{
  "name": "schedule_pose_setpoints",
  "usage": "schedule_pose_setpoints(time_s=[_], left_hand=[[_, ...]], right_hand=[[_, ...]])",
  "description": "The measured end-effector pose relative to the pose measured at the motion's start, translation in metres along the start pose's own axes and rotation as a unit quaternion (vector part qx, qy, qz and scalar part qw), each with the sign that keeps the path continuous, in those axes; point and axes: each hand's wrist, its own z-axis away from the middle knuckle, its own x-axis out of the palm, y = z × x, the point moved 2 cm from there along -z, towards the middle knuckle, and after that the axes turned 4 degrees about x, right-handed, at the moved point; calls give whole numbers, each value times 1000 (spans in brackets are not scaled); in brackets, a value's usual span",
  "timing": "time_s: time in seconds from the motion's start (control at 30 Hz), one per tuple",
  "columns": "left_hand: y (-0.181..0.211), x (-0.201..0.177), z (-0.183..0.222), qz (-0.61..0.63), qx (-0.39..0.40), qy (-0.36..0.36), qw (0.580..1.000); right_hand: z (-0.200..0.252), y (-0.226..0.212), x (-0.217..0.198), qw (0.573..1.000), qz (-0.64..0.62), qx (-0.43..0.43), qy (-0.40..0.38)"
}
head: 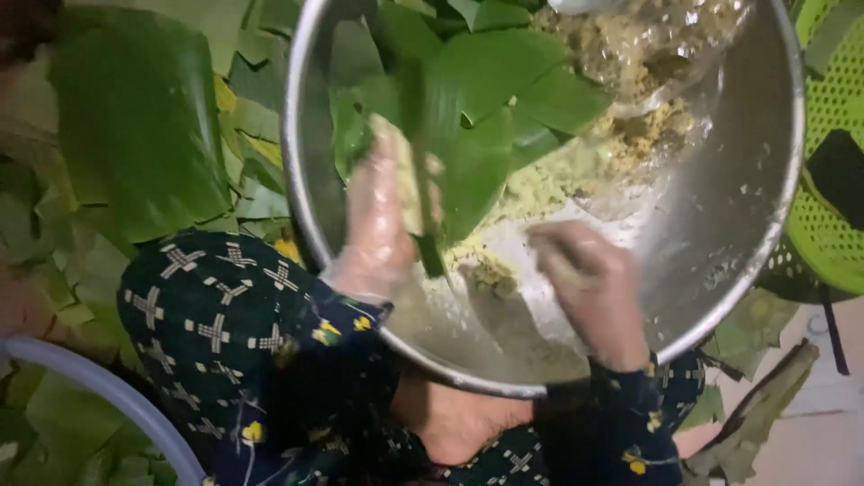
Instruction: Shaping portions of dough into balls or cylinders by hand in a large metal bowl.
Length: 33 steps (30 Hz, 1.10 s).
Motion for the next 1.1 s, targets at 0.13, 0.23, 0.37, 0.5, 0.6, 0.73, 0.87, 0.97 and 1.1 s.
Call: schedule_pose_setpoints(time_s=[0.13,0.23,0.37,0.5,0.6,0.73,0.87,0.97,1.1], left_hand=[[6,-10,-8,25,-6,18,1000],[-4,-9,-9,16,-30,16,999],[-17,-11,-17,4,-65,8,998],[4,5,3,-59,-96,19,993],[-4,3,2,-62,-87,-45,993],[-5,13,11,-87,-86,-43,992],[-24,11,9,-100,-79,-87,988],[-40,13,9,-101,-52,-126,986],[-41,16,14,-99,-51,-164,980]], right_hand=[[11,101,75,972,133,14,-194],[17,142,122,962,208,-21,-177],[30,112,145,932,303,-48,-191],[69,92,118,893,365,-99,-243],[71,100,97,886,313,-132,-314],[58,55,49,889,180,57,-416],[43,-8,-6,928,-119,52,-349],[27,-50,-22,973,-158,59,-158],[-11,-59,20,983,-21,-180,24]])
